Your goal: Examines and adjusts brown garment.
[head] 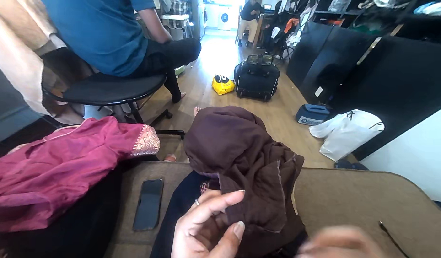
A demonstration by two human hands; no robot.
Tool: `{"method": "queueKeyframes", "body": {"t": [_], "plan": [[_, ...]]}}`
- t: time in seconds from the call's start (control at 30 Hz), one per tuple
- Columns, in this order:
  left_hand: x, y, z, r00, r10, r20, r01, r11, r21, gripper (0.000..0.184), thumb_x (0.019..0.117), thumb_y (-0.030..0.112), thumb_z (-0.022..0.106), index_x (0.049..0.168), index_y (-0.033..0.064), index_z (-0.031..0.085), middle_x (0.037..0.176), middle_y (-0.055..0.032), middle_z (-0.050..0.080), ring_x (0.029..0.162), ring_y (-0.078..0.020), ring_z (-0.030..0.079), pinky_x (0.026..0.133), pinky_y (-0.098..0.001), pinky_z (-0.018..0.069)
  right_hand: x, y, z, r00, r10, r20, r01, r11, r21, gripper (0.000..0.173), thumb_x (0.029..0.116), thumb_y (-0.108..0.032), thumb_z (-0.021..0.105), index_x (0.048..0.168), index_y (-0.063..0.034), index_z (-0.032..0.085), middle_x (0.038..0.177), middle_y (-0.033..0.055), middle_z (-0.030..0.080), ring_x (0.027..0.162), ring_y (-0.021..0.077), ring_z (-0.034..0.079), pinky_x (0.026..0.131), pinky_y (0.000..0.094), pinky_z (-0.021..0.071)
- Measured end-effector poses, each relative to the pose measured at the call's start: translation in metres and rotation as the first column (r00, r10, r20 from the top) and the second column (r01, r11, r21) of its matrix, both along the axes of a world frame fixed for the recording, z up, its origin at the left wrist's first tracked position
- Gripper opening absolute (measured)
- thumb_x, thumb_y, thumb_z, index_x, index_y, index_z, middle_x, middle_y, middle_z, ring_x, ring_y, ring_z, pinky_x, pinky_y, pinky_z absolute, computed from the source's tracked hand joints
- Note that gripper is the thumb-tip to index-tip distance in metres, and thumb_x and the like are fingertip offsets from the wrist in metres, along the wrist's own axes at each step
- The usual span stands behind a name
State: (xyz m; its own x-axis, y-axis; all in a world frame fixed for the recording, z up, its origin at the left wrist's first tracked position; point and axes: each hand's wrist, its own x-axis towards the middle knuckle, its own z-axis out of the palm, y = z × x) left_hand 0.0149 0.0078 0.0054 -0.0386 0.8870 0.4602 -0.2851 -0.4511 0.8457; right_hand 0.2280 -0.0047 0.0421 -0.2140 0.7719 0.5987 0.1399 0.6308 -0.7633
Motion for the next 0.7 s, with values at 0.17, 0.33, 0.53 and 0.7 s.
{"method": "queueKeyframes", "body": {"t": [0.17,0.33,0.53,0.7], "plan": [[-0.003,-0.002,-0.001,0.999,-0.008,0.033,0.009,1.000,-0.010,0.044,0.0863,-0.008,0.071,0.127,0.0095,0.073,0.119,0.0031,0.069,0.101,-0.0034,0.068,0.087,-0.0222,0.0600,-0.041,0.012,-0.027,0.987,-0.122,0.101,0.110,0.987,0.119,0.008,0.0966,-0.010,0.069,0.100,-0.0030,0.072,0.089,0.0066,0.061,0.081,0.0007,0.060,0.073,0.0086,0.0501],[-0.003,-0.002,-0.003,0.998,-0.040,0.055,0.041,0.999,-0.010,0.043,0.0870,-0.008,0.070,0.127,0.0083,0.072,0.119,0.0025,0.068,0.101,-0.0044,0.068,0.087,-0.0230,0.0603,-0.040,0.013,-0.027,0.992,-0.092,0.089,0.087,0.995,0.057,0.009,0.0952,-0.008,0.070,0.101,-0.0018,0.073,0.086,0.0068,0.061,0.077,-0.0003,0.058,0.068,0.0082,0.0479],[-0.002,-0.002,-0.002,0.998,-0.038,0.050,0.038,0.999,-0.004,0.044,0.0855,-0.009,0.071,0.126,0.0077,0.072,0.117,0.0028,0.068,0.100,-0.0037,0.067,0.086,-0.0222,0.0600,-0.039,0.013,-0.027,0.993,-0.083,0.085,0.077,0.995,0.063,0.009,0.0948,-0.007,0.069,0.101,-0.0019,0.074,0.086,0.0064,0.060,0.078,-0.0001,0.058,0.069,0.0080,0.0477],[-0.002,-0.002,-0.001,0.998,-0.050,0.040,0.050,0.999,0.001,0.043,0.0866,-0.009,0.070,0.126,0.0082,0.072,0.118,0.0032,0.068,0.100,-0.0032,0.067,0.086,-0.0218,0.0600,-0.037,0.012,-0.025,0.991,-0.088,0.101,0.081,0.994,0.072,0.009,0.0945,-0.006,0.069,0.100,-0.0008,0.074,0.085,0.0074,0.060,0.077,0.0010,0.058,0.069,0.0084,0.0476]]}}
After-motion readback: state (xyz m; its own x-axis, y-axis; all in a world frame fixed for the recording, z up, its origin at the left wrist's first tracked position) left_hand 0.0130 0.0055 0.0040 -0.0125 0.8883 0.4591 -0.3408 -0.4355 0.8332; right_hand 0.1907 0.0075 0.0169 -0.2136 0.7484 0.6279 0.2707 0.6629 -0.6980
